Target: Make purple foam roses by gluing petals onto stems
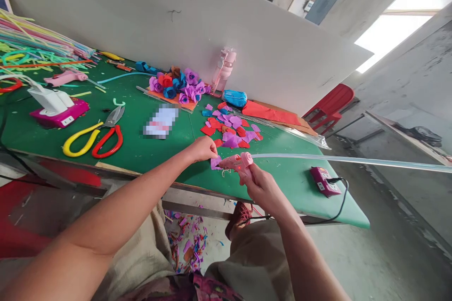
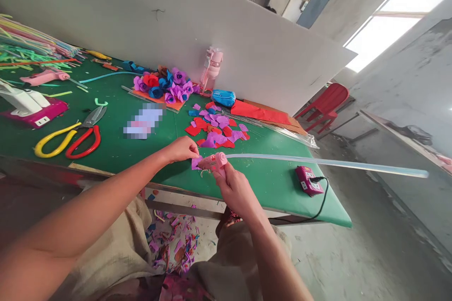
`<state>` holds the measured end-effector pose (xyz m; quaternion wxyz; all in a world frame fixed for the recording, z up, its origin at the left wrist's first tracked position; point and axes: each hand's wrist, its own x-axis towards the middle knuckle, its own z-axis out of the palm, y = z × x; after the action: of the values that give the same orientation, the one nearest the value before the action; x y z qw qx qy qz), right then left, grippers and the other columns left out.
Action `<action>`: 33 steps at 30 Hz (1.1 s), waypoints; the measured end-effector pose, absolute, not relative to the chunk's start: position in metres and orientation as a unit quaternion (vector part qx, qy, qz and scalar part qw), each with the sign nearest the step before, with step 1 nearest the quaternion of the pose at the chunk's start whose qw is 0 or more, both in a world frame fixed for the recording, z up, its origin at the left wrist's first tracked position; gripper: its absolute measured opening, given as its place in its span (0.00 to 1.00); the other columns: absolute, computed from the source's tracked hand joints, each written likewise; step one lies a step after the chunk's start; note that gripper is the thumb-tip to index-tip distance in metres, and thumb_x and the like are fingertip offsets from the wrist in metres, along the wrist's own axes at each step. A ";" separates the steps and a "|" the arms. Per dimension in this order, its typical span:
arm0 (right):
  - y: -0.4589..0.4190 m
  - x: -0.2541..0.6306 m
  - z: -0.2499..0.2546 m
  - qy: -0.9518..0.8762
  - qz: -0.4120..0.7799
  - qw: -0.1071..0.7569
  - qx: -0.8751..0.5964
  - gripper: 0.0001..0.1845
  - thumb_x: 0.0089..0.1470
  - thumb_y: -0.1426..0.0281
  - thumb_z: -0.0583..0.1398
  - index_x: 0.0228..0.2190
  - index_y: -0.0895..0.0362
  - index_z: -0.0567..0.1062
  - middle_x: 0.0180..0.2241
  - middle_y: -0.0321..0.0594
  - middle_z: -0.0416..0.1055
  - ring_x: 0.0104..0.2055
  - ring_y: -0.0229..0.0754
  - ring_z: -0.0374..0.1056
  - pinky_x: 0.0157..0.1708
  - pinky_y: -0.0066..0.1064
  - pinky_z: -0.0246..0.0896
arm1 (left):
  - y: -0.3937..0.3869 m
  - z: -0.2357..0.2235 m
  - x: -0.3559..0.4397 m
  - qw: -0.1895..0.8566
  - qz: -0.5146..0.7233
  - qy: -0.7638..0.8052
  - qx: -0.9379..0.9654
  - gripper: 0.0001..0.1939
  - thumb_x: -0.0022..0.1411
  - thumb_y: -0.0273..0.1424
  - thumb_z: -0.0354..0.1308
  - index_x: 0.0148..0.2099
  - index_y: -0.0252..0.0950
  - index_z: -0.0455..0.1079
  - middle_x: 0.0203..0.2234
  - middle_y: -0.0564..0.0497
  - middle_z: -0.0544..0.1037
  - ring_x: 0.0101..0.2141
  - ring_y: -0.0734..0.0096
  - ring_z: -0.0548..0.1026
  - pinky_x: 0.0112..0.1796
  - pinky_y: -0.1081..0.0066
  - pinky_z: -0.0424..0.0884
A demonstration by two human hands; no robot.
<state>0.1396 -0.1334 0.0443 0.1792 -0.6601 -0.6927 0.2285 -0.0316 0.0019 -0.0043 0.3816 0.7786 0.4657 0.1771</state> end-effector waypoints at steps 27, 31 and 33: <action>-0.137 0.158 0.040 -0.644 0.282 0.222 -0.675 0.17 0.56 0.56 0.49 0.31 0.56 0.69 0.16 0.32 0.63 0.16 0.35 0.56 0.19 0.27 0.49 | 0.006 -0.012 -0.031 0.394 0.178 0.470 0.769 0.04 0.43 0.28 0.60 0.22 0.33 0.76 0.17 0.51 0.75 0.23 0.73 0.69 0.25 0.74 0.59; -0.139 0.165 0.046 -0.603 0.349 0.265 -0.666 0.18 0.56 0.54 0.51 0.30 0.56 0.68 0.13 0.29 0.59 0.15 0.34 0.55 0.19 0.27 0.49 | 0.006 -0.010 -0.033 0.432 0.186 0.453 0.757 0.04 0.44 0.27 0.59 0.23 0.32 0.75 0.17 0.52 0.73 0.22 0.75 0.67 0.24 0.75 0.57; -0.140 0.170 0.048 -0.573 0.397 0.296 -0.653 0.19 0.55 0.52 0.52 0.32 0.56 0.68 0.13 0.29 0.60 0.16 0.34 0.56 0.20 0.27 0.49 | 0.007 -0.008 -0.035 0.473 0.194 0.439 0.739 0.04 0.44 0.27 0.60 0.23 0.31 0.74 0.17 0.53 0.72 0.22 0.77 0.65 0.23 0.76 0.56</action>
<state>0.1697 -0.1401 0.0483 0.2962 -0.6534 -0.5727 0.3966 -0.0349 0.0067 -0.0084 0.4727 0.7394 0.4386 0.1937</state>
